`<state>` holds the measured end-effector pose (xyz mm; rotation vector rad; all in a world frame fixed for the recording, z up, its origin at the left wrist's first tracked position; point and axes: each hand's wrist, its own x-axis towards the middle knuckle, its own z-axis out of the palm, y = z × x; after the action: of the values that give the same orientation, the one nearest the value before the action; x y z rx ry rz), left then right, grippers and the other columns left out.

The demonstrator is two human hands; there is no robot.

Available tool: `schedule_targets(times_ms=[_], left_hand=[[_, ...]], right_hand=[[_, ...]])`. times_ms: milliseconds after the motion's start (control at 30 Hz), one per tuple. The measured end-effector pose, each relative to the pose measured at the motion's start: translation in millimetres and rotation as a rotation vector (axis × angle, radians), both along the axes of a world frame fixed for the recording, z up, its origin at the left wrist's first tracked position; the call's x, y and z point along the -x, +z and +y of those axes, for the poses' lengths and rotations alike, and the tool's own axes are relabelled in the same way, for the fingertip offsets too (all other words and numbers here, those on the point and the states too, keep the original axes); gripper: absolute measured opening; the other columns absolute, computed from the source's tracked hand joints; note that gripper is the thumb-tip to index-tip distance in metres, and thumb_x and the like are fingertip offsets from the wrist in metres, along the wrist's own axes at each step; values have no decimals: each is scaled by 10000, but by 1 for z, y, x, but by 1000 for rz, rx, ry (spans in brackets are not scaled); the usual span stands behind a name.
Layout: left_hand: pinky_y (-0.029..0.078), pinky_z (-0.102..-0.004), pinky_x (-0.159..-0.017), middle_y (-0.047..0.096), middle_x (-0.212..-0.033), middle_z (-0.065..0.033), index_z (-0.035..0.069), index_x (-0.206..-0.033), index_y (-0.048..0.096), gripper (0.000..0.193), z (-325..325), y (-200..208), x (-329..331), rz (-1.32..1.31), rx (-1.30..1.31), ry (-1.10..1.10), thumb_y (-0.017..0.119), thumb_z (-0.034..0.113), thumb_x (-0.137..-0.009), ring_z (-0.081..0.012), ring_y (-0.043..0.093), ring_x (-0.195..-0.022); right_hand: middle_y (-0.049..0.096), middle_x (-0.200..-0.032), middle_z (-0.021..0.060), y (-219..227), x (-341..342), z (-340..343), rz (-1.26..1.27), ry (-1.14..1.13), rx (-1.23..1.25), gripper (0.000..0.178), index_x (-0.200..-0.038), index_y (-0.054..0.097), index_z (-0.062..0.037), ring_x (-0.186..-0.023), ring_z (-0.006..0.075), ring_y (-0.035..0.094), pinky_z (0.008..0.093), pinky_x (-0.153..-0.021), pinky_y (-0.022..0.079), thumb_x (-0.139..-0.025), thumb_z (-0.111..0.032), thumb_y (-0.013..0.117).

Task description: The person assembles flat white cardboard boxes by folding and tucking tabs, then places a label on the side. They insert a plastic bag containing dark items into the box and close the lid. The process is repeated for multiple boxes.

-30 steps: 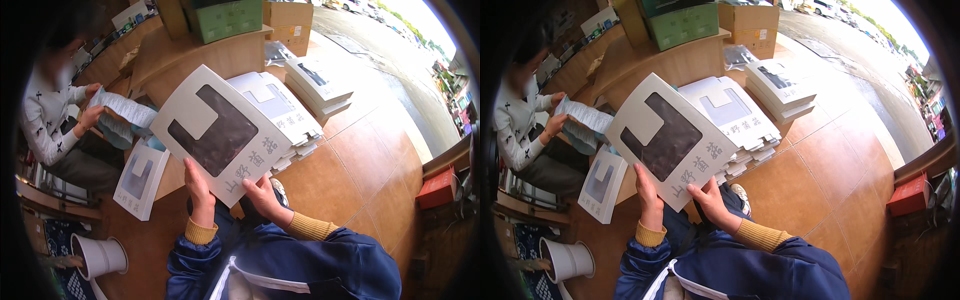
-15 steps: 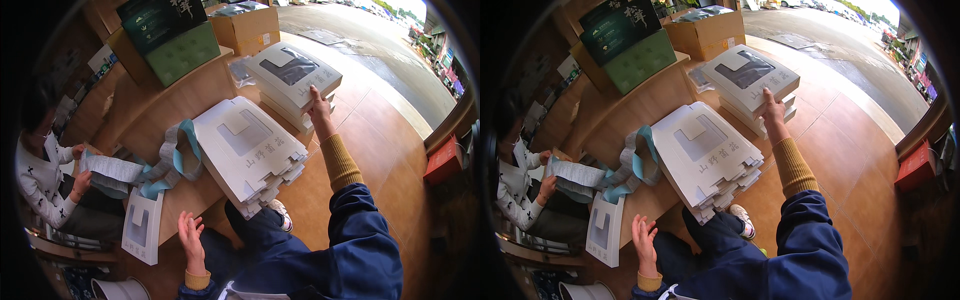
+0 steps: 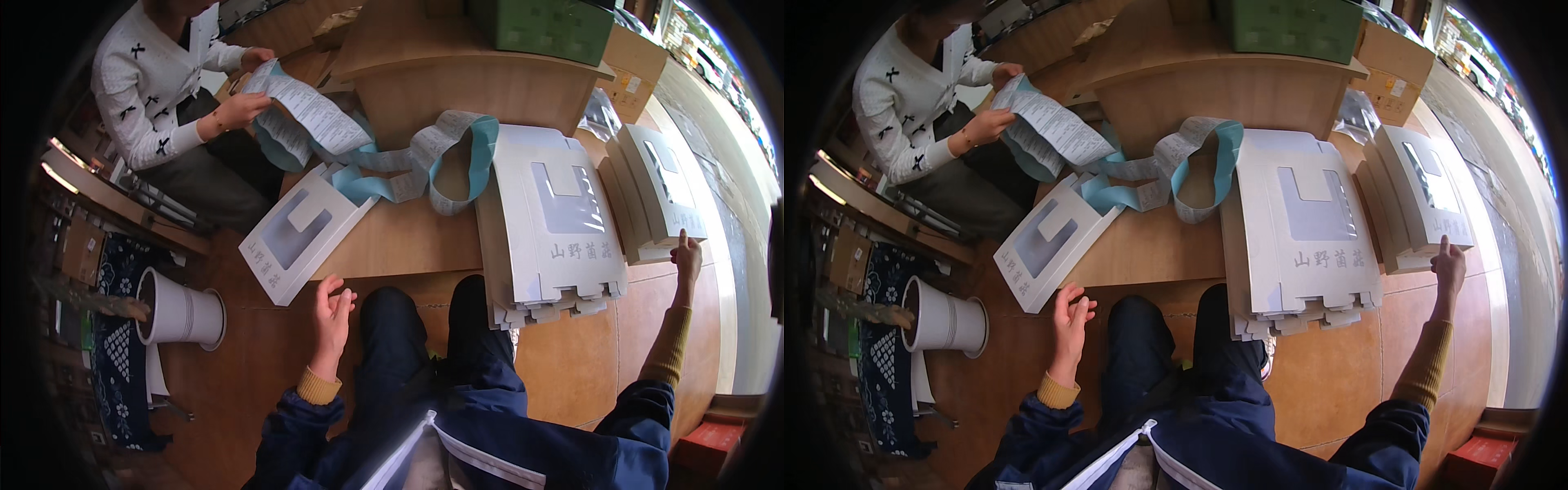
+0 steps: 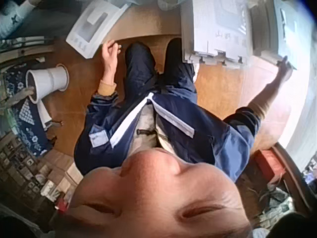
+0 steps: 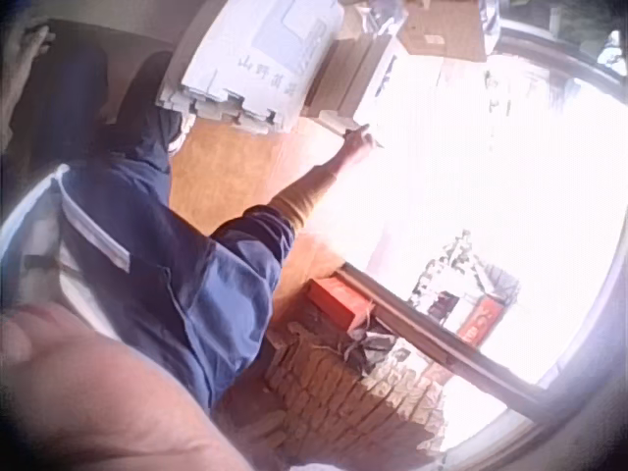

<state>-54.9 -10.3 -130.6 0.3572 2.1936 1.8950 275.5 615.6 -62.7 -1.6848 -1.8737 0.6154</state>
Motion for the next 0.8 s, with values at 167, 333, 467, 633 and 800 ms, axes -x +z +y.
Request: schedule_targets(times_ms=[167, 333, 467, 633, 800], left_hand=[[508, -334, -835, 564, -1218, -163, 22, -1300, 521, 416, -53, 16, 136, 502, 436, 180, 637, 179, -932, -230, 600, -967], [437, -425, -998, 575, -1264, -215, 7, -1302, 550, 551, -100, -3, 279, 568, 911, 176, 619, 391, -912, -375, 543, -1161], [406, -427, -1041, 591, -1261, -225, 10, -1317, 549, 676, -108, -29, 327, 305, 1006, 135, 544, 549, -909, -374, 550, -1170], [530, -399, -784, 707, -958, -168, -40, -1045, 647, 653, -115, -12, 319, 61, 921, -140, 565, 590, -891, -317, 685, -858], [498, -296, -817, 705, -995, -121, -41, -1149, 641, 724, -137, 7, 274, -282, 818, -454, 610, 625, -867, -169, 650, -925]], right_hand=[[581, -638, 16, 48, 80, -172, 332, 782, 102, 271, -1088, 659, 16, -545, 63, 526, 220, -487, 408, -969, -221, 602], [695, -895, 82, 13, 213, -341, 354, 1423, 893, 420, -1248, 565, 79, -782, 120, 658, 242, -714, 530, -952, -207, 644], [617, -1220, 189, -51, 326, -427, 396, 1123, 1376, 674, -1415, 387, 62, -1093, 248, 632, 344, -921, 511, -959, -380, 614], [526, -1312, 195, -101, 394, -471, 551, 973, 1495, 747, -1416, 383, 42, -1163, 267, 570, 382, -1000, 454, -922, -454, 643], [598, -1145, 101, -110, 390, -481, 545, 1029, 1560, 616, -1316, 502, -53, -1028, 222, 595, 346, -928, 474, -908, -492, 647]])
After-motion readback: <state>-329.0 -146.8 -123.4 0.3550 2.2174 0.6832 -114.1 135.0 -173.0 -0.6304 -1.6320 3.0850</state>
